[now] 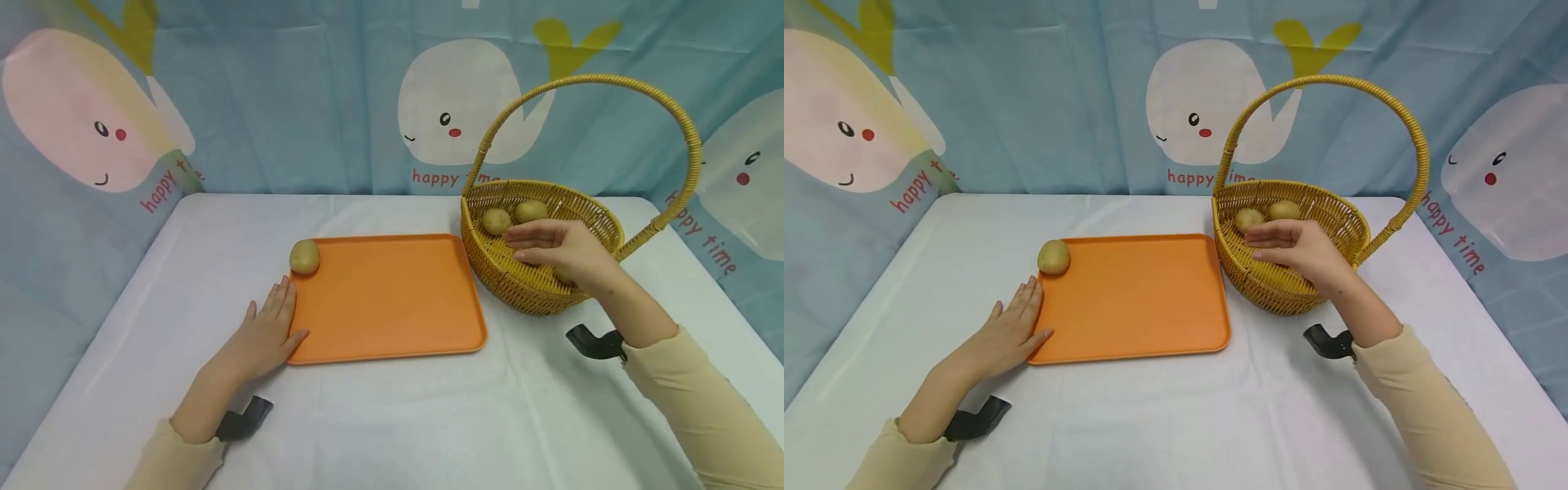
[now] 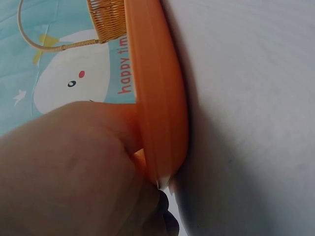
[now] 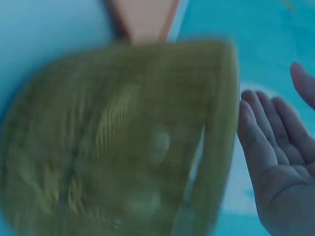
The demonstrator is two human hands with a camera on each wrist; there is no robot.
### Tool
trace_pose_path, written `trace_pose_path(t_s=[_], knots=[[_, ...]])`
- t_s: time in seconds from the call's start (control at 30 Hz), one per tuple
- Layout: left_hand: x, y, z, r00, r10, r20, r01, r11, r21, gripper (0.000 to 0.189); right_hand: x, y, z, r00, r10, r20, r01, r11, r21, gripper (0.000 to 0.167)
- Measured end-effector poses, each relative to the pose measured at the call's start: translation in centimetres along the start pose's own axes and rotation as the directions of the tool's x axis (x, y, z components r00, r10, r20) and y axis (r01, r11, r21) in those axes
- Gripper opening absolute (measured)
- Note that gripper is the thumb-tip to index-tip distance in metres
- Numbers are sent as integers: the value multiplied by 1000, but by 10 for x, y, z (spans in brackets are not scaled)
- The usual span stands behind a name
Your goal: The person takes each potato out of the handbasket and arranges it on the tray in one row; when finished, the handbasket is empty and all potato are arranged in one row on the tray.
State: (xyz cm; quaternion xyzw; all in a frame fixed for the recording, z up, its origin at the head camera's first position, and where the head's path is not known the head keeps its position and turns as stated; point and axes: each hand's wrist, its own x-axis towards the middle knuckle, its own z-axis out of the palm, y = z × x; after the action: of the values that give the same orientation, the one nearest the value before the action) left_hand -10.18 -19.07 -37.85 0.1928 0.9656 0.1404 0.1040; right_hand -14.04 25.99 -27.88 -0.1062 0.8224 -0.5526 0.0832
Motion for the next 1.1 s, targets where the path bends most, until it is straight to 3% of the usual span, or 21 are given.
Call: trace_pose_path(t_s=[0.27, 0.53, 0.7, 0.87, 1.1], knots=[[-3, 0, 0, 1000, 1, -5, -1, 1000, -7, 78, -10, 13, -46, 990, 128, 59, -110, 962, -248, 47], [-4, -1, 3, 1000, 0, -13, 0, 1000, -3, 78, -2, 23, -62, 980, 141, 141, -55, 871, -487, 40], [-2, 1, 2, 1000, 0, -16, 0, 1000, 2, 78, 2, 27, -64, 967, 178, 180, -60, 850, -523, 38], [-2, 3, 1, 1000, 0, -15, 0, 1000, 1, 78, 3, 31, -63, 973, 174, 149, -60, 820, -569, 41], [-2, 4, 0, 1000, 2, -17, -2, 1000, 10, 78, 5, 35, -59, 974, 224, 28, -145, 714, -686, 53]])
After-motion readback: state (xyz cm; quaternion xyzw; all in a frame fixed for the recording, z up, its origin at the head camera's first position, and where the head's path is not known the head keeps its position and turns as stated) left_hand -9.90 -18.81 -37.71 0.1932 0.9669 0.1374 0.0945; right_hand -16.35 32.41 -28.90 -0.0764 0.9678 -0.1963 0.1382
